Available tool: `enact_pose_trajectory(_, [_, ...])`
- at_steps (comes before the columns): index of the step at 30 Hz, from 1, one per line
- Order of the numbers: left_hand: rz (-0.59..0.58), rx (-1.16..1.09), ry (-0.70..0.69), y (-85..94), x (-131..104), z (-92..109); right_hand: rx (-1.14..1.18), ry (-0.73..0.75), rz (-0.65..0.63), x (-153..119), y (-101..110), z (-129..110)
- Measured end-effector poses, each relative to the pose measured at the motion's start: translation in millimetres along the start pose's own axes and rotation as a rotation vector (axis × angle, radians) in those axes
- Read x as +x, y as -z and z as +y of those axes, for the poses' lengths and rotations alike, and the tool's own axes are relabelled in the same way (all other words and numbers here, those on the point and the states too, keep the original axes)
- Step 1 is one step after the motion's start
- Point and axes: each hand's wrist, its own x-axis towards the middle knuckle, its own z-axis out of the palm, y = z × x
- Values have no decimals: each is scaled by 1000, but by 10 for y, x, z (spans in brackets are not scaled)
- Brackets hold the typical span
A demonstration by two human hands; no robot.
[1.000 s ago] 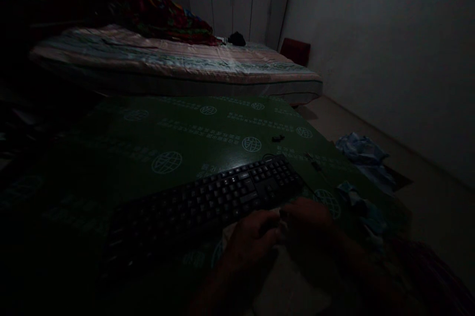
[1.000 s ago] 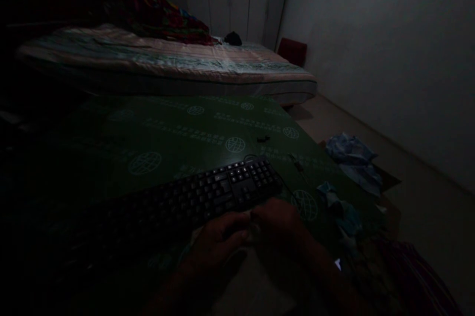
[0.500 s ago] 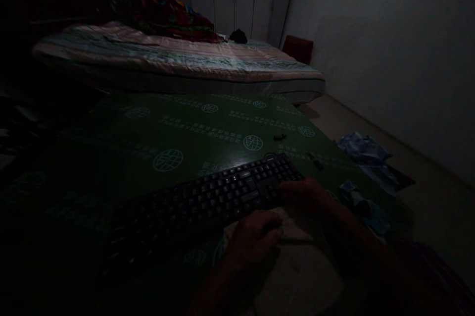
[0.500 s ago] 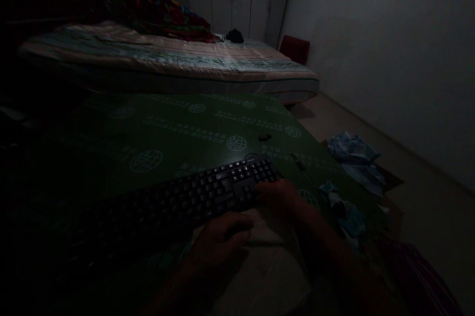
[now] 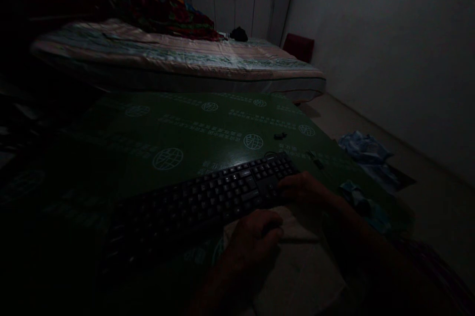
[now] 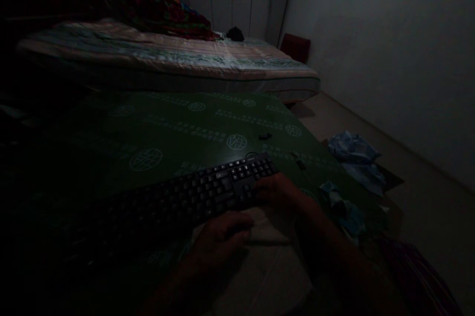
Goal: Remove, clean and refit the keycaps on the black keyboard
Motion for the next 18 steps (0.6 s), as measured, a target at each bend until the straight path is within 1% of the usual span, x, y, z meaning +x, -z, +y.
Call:
enact_pose_trajectory(5, [2,-6,11,8,-7,29,-60,-49,51,-31,-32,-27])
enact_pose_trajectory(12, [-10,6,19,10,1,26,-115,7,71,-65,-25,-78])
enact_pose_trajectory(18, [4,-2,-19,-1,32,8,-117,-9,82,-67,-13,-81])
